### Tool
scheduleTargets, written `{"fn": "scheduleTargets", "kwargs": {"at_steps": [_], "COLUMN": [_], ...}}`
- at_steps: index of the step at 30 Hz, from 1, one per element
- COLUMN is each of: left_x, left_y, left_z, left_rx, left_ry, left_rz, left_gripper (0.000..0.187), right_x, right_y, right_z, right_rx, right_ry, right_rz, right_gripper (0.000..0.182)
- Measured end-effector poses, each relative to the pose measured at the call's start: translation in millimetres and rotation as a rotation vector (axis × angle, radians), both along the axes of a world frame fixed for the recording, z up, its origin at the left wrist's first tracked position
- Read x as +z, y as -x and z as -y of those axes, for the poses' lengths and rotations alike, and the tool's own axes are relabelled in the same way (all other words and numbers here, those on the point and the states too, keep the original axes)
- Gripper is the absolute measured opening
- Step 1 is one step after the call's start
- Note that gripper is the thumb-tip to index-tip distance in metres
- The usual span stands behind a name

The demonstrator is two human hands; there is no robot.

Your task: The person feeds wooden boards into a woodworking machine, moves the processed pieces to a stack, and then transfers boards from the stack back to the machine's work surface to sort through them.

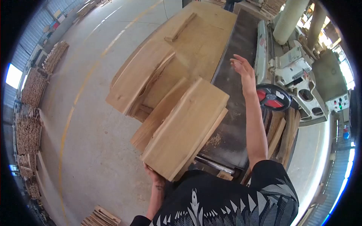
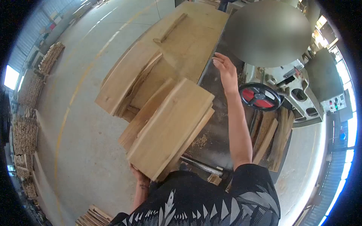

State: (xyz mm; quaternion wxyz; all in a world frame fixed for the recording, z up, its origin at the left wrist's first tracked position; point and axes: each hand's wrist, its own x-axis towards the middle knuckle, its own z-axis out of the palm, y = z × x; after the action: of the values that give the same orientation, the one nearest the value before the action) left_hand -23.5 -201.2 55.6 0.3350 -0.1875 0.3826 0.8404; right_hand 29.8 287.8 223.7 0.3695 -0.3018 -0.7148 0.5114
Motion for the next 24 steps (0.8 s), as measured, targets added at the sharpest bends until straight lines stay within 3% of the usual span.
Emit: {"fn": "scheduleTargets", "kwargs": {"at_steps": [2, 3, 6, 8, 9, 10, 11, 13, 16, 19, 22, 24], "left_x": [3, 3, -17, 5, 13, 13, 10, -3, -14, -18, -67, -42], "left_y": [-1, 5, 8, 6, 4, 3, 3, 15, 34, 50, 83, 90], "left_z": [-17, -26, -19, -27, -31, -31, -28, -33, -48, -81, -104, -114], "left_rx": [0.084, 0.124, 0.090, 0.033, -0.004, -0.008, -0.015, -0.038, -0.081, -0.114, -0.131, -0.347], "left_ry": [0.181, 0.266, 0.207, 0.109, 0.067, 0.087, 0.113, 0.105, 0.064, 0.072, 0.147, 0.243], "left_rz": [-0.064, -0.105, -0.114, -0.089, -0.076, -0.066, -0.059, -0.110, -0.198, -0.153, -0.180, -0.002], "left_gripper": [0.068, 0.069, 0.073, 0.073, 0.073, 0.073, 0.073, 0.073, 0.073, 0.079, 0.092, 0.095], "right_x": [-5, -49, -150, -184, -206, -226, -200, -213, -212, -209, -224, -209], "right_y": [-18, -33, -82, -83, -78, -74, -59, -33, -8, 24, 62, 78], "right_z": [33, 36, 122, 197, 228, 257, 269, 269, 245, 199, 140, 109], "right_rx": [-0.127, -0.199, -0.483, -0.483, -0.339, -0.267, -0.294, -0.435, -0.497, -0.499, -0.431, -0.386], "right_ry": [-0.041, -0.128, -0.173, 0.349, 0.296, 0.120, 0.193, 0.125, 0.074, 0.055, 0.016, 0.047], "right_rz": [-0.132, -0.073, 0.192, 0.050, -0.057, 0.035, 0.010, -0.085, -0.015, -0.031, -0.006, -0.019], "right_gripper": [0.040, 0.043, 0.055, 0.069, 0.073, 0.075, 0.075, 0.074, 0.072, 0.069, 0.068, 0.067]}}
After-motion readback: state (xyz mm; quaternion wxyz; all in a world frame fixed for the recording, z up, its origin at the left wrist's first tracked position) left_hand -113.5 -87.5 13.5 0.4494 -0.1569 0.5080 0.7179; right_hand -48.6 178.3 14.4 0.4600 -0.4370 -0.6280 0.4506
